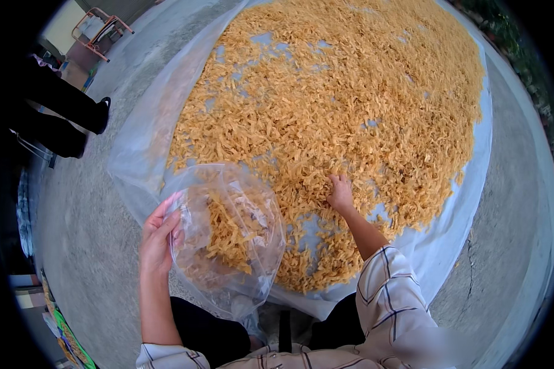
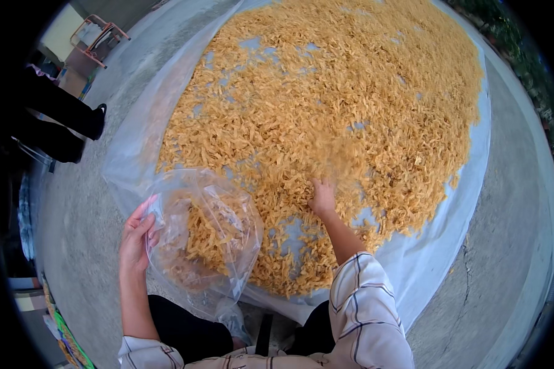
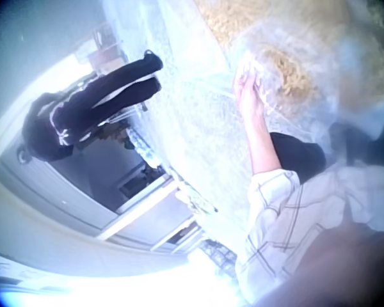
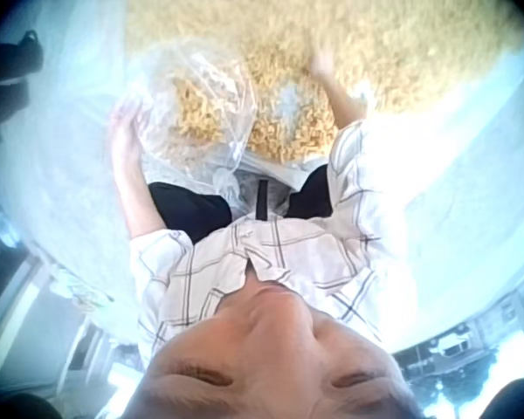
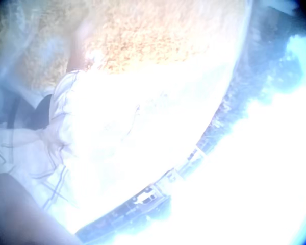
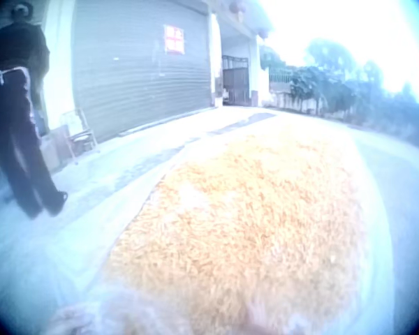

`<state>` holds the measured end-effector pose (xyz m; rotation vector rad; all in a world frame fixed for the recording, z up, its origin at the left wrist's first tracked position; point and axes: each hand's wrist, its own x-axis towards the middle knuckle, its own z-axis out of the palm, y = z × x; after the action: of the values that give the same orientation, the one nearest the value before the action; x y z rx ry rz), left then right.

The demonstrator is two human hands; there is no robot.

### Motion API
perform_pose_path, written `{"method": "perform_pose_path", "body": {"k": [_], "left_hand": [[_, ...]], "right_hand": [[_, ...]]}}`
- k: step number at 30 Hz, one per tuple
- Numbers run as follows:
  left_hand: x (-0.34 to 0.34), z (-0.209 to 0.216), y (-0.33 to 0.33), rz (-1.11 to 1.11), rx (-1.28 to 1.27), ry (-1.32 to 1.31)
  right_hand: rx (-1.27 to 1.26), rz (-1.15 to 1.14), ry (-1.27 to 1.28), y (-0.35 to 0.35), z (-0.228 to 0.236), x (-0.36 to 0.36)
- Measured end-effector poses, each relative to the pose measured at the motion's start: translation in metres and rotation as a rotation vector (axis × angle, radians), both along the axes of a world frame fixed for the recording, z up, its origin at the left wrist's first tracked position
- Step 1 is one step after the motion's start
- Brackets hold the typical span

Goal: The person scoops dried yellow food pieces from a large outdoor drying sheet into a clear plastic bag. They walk back to the warehouse and place the filled bag on a digital scale among other packaged goods.

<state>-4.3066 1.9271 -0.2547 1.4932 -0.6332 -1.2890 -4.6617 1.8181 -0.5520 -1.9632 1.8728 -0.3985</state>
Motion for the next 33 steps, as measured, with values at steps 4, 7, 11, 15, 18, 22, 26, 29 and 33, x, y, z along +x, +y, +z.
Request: {"method": "perform_pose_path", "body": {"k": [4, 7, 11, 15, 18, 22, 26, 29, 33], "left_hand": [[-0.008, 0.002, -0.003, -0.077, -0.021, 0.022], [-0.005, 0.005, 0.0, -0.104, -0.017, -0.002], [-0.005, 0.002, -0.005, -0.12, -0.009, 0.001], [-0.004, -0.006, -0.008, -0.032, -0.01, -0.045], [0.014, -0.018, -0.011, 0.047, -0.031, -0.228], [0.034, -0.007, -0.008, 0.129, -0.102, 0.096], [0.035, -0.011, -0.007, 0.165, -0.083, 0.067], [0.03, -0.01, -0.008, 0.156, -0.081, 0.052], [0.031, -0.01, -0.007, 0.166, -0.081, -0.005]], "right_hand": [[0.399, -0.35, -0.735, 0.004, 0.021, 0.001], [0.503, -0.336, -1.094, 0.015, 0.11, 0.028], [0.606, 0.151, -1.268, 0.033, 0.2, 0.068], [0.732, 0.638, -1.239, 0.062, 0.227, 0.15], [0.757, 0.514, -1.133, 0.055, 0.206, 0.202], [0.523, 0.074, -0.764, 0.041, 0.145, 0.23], [0.083, 0.594, -0.354, 0.109, 0.179, 0.244], [0.154, 1.119, -0.935, 0.094, 0.193, 0.194], [0.103, 0.532, -0.843, 0.046, 0.19, 0.076]]}}
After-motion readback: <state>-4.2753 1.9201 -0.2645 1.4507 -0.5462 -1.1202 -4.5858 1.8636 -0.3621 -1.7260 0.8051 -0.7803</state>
